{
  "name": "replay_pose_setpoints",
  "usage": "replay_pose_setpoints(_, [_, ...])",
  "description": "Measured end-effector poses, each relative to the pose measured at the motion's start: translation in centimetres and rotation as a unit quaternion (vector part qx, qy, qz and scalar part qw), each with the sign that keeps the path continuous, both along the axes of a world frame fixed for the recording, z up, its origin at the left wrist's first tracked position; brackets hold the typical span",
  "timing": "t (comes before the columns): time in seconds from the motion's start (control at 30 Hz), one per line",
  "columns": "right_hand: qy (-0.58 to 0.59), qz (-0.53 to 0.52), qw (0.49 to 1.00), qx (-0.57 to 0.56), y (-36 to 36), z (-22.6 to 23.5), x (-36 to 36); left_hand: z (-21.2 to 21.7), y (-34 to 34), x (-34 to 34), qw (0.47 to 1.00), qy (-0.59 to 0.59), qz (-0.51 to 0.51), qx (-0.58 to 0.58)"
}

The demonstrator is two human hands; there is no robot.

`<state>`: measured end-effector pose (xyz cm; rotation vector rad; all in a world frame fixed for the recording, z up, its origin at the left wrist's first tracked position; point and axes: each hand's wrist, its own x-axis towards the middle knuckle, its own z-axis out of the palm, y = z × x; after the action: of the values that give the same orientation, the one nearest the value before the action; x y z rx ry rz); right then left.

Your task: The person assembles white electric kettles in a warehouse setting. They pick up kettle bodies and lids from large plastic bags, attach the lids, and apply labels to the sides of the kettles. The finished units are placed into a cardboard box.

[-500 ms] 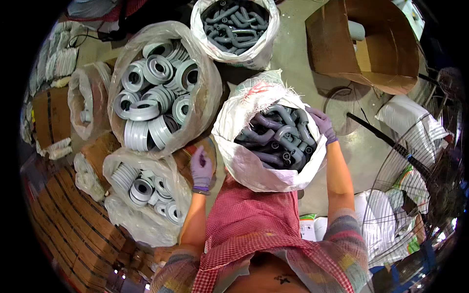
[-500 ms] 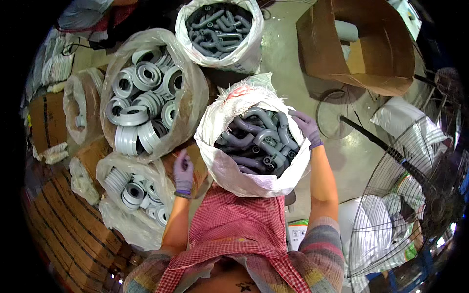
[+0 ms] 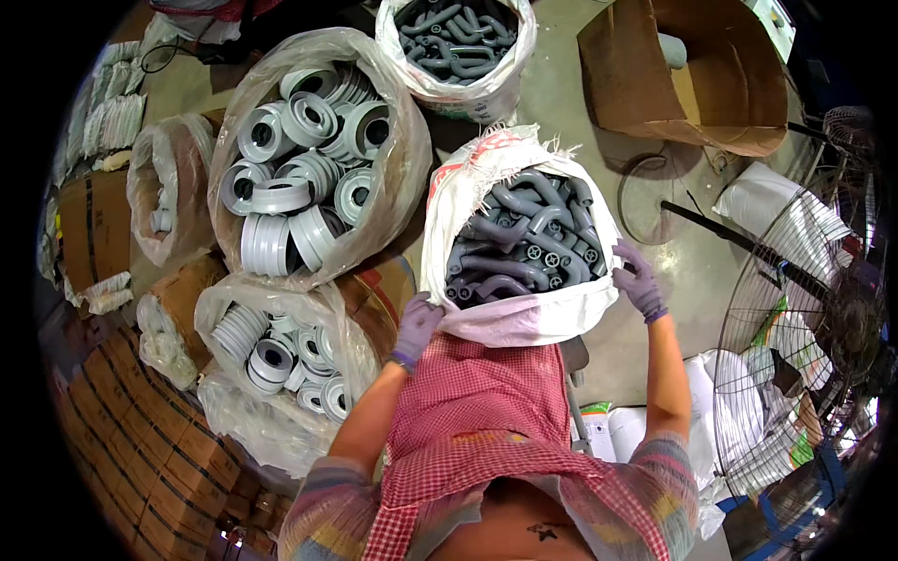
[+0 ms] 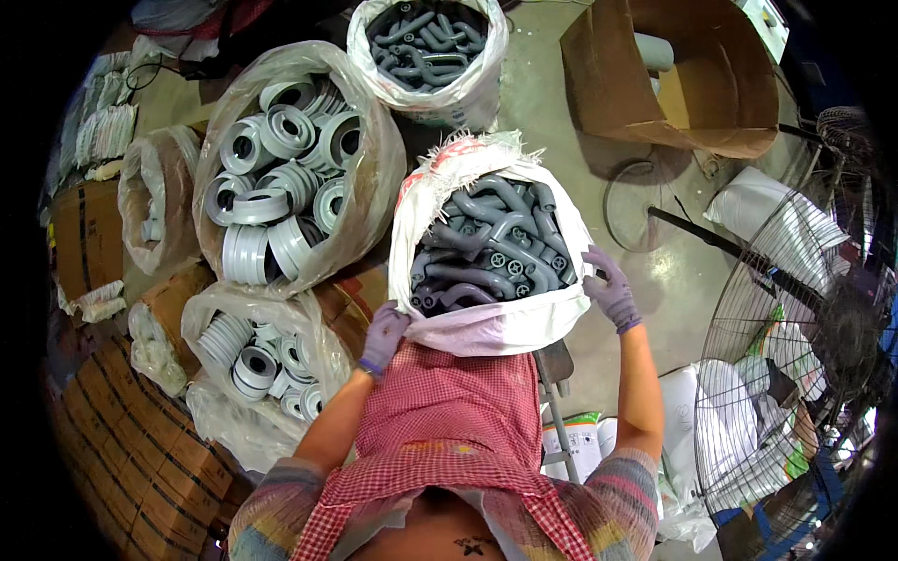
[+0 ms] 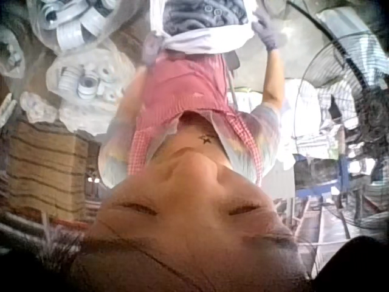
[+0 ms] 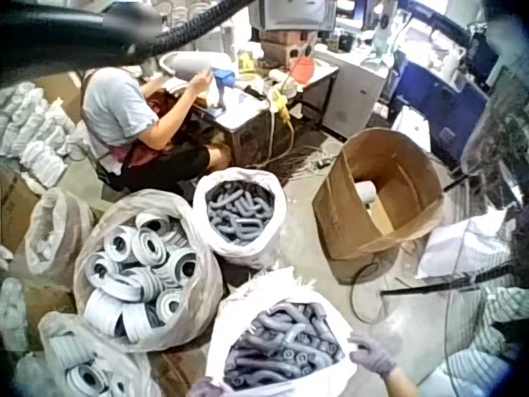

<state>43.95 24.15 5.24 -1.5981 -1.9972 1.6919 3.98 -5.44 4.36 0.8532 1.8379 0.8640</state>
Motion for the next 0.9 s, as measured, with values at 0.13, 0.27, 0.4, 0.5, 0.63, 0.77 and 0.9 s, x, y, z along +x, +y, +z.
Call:
replay_pose_setpoints(0.13, [-0.158,0.091,0.951,0.249,-0.3,3.6,-4.7,0.3,0.7,1.5,0.982,0.185,-0.028,0.033])
replay_pose_setpoints(0.27, [-0.159,0.188,0.940,0.237,-2.1,6.6,-8.2,4.7,2.4,1.7,0.953,0.289,-0.096,-0.013])
replay_pose_setpoints(0.4, [-0.111,0.297,0.898,0.305,-3.3,8.3,-6.2,6.5,2.6,1.0,0.950,0.275,-0.142,-0.043])
replay_pose_setpoints(0.5, [-0.131,0.311,0.910,0.239,-4.1,9.6,-3.9,6.5,2.9,1.1,0.983,0.139,-0.112,-0.031])
replay_pose_setpoints(0.63, [-0.157,0.288,0.919,0.218,-7.3,10.5,-3.3,7.5,2.1,2.5,0.995,0.018,-0.089,-0.033])
replay_pose_setpoints(0.77, [-0.131,0.282,0.919,0.242,-7.4,11.0,-4.7,7.6,0.8,4.7,0.995,0.004,-0.099,0.016])
replay_pose_setpoints(0.9, [-0.068,0.231,0.918,0.315,-9.9,9.3,-4.0,8.9,-0.6,4.9,0.987,0.070,-0.141,0.032])
